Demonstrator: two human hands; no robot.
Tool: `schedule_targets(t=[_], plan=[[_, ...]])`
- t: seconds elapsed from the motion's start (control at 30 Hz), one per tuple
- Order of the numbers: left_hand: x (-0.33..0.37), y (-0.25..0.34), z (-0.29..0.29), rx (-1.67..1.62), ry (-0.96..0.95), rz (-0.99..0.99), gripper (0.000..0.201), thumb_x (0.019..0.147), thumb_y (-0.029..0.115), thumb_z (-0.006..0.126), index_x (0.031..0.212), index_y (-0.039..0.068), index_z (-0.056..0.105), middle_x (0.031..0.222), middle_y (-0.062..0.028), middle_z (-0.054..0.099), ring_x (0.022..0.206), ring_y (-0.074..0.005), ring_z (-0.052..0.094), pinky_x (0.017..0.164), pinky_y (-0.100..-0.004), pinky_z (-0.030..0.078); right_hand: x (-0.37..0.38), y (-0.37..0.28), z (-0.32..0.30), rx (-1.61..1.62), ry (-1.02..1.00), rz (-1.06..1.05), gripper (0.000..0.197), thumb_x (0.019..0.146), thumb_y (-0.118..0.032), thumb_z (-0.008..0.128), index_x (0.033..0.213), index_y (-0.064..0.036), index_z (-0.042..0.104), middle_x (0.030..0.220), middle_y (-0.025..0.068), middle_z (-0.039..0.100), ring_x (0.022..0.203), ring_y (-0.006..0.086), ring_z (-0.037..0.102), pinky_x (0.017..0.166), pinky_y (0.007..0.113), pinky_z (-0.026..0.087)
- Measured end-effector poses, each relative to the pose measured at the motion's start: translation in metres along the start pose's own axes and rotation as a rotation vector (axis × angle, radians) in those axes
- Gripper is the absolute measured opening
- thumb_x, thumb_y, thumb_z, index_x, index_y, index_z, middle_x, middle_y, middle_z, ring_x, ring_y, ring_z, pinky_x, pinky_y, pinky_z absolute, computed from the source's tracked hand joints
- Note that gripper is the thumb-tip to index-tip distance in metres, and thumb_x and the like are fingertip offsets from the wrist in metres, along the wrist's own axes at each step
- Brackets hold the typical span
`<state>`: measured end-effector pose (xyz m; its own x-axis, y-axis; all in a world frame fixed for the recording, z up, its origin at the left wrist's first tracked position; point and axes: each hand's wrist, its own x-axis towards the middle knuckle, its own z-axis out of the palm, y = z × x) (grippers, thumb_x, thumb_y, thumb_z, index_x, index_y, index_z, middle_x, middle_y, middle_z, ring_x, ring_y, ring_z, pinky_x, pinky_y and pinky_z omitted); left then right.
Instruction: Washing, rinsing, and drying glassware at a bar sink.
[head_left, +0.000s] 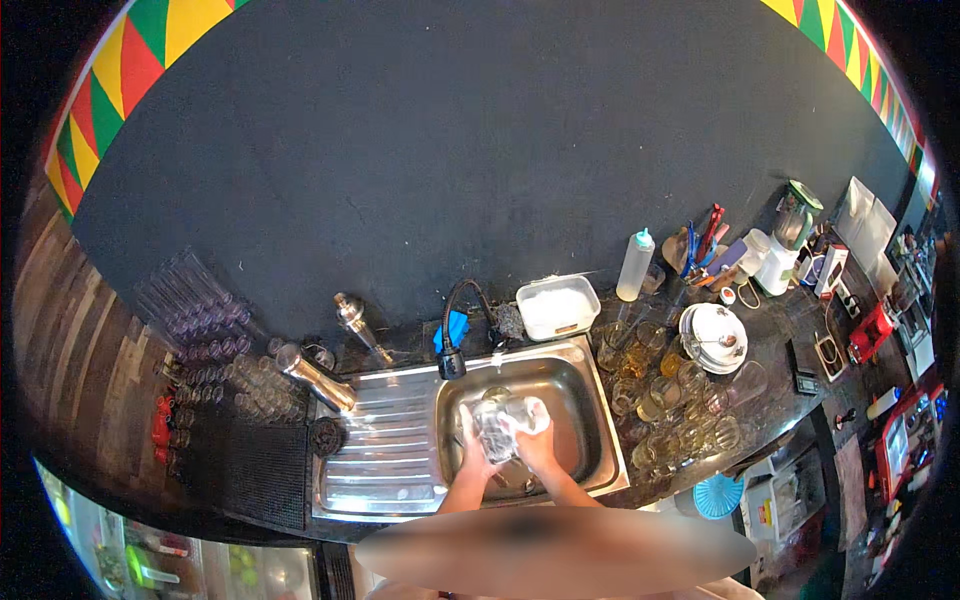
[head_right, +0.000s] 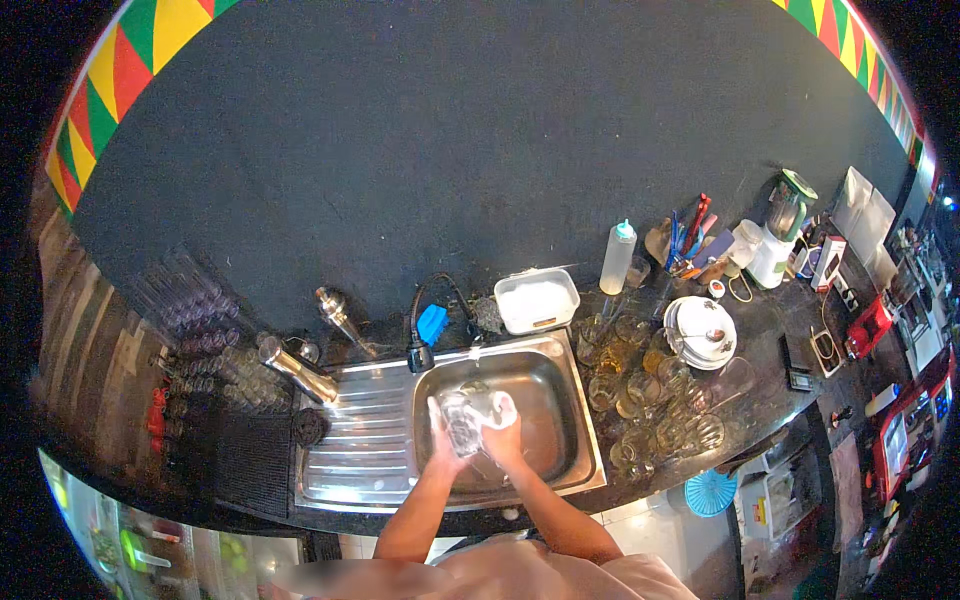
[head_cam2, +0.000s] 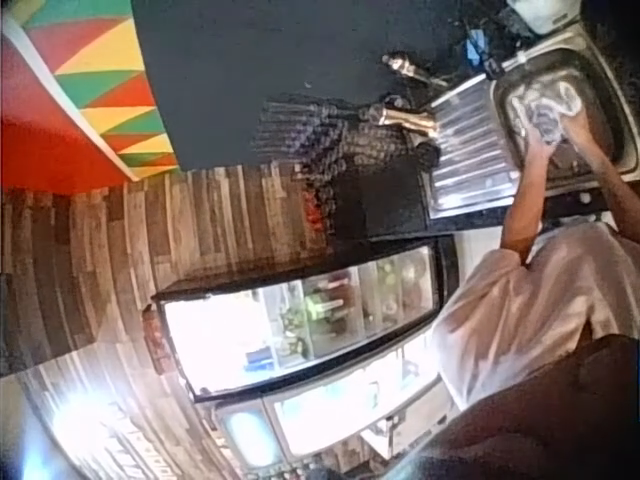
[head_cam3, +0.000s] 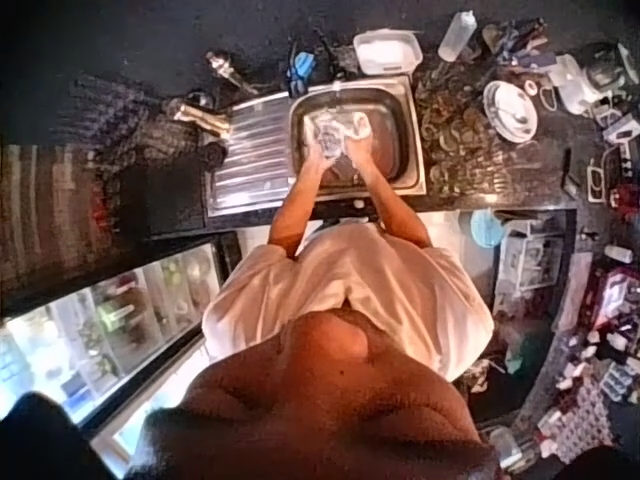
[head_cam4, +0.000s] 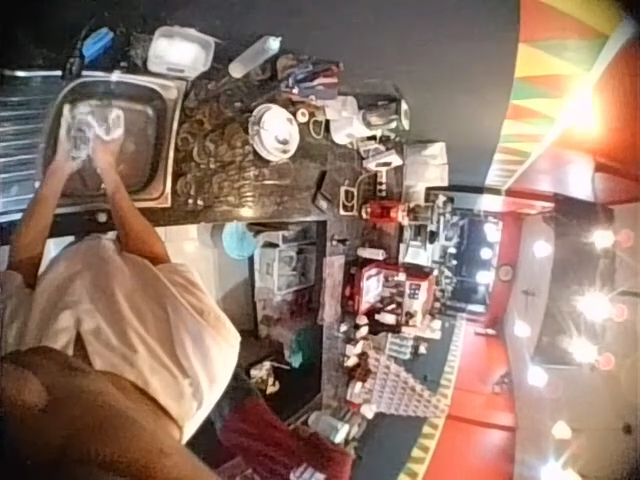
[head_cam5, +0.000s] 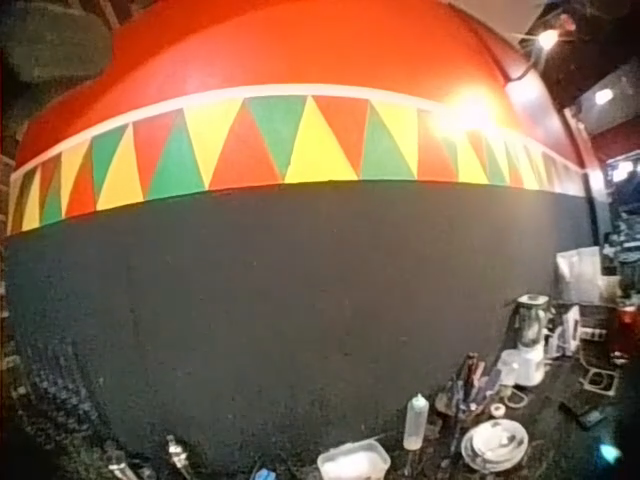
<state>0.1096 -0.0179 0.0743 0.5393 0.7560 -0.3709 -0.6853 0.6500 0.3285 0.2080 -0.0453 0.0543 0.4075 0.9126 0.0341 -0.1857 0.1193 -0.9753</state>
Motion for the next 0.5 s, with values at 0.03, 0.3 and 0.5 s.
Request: schedule_targets(t=[0.03,0.3,0.5], plan=[[0.007,0.0,-0.001,-0.051,0.011,0.028,0.08,0.071,0.075,0.036,0.111,0.008,0.054,0.103,-0.0131,0.059,0.092,-0.0284,0.057,0.083,-0.0442,0.046,-0.004,0.007,-0.001,-0.169,0.046,-0.082,0.029,0.068,0.002,0.062,0.096,-0.0009,0.054,0.101,0.0092,0.055,0.089,0.0179,0.056,0.075,0.028,0.046],[0.023,0.006,-0.042,-0.099,-0.181,0.083,0.053,0.08,0.054,0.042,0.096,0.006,0.058,0.091,-0.0114,0.061,0.083,-0.0259,0.059,0.076,-0.0388,0.048,-0.039,-0.043,0.011,-0.244,-0.041,-0.424,0.041,0.057,-0.007,0.064,0.097,-0.0023,0.055,0.106,0.0158,0.052,0.1,0.0309,0.05,0.086,0.037,0.039],[0.029,0.0,-0.03,-0.062,-0.151,0.004,0.06,0.083,0.054,0.033,0.106,0.004,0.055,0.1,-0.0145,0.059,0.09,-0.029,0.057,0.085,-0.0423,0.044,-0.015,-0.03,0.003,-0.316,-0.096,-0.475,0.044,0.064,-0.014,0.07,0.103,-0.0009,0.053,0.1,0.0104,0.054,0.094,0.018,0.054,0.077,0.029,0.044]])
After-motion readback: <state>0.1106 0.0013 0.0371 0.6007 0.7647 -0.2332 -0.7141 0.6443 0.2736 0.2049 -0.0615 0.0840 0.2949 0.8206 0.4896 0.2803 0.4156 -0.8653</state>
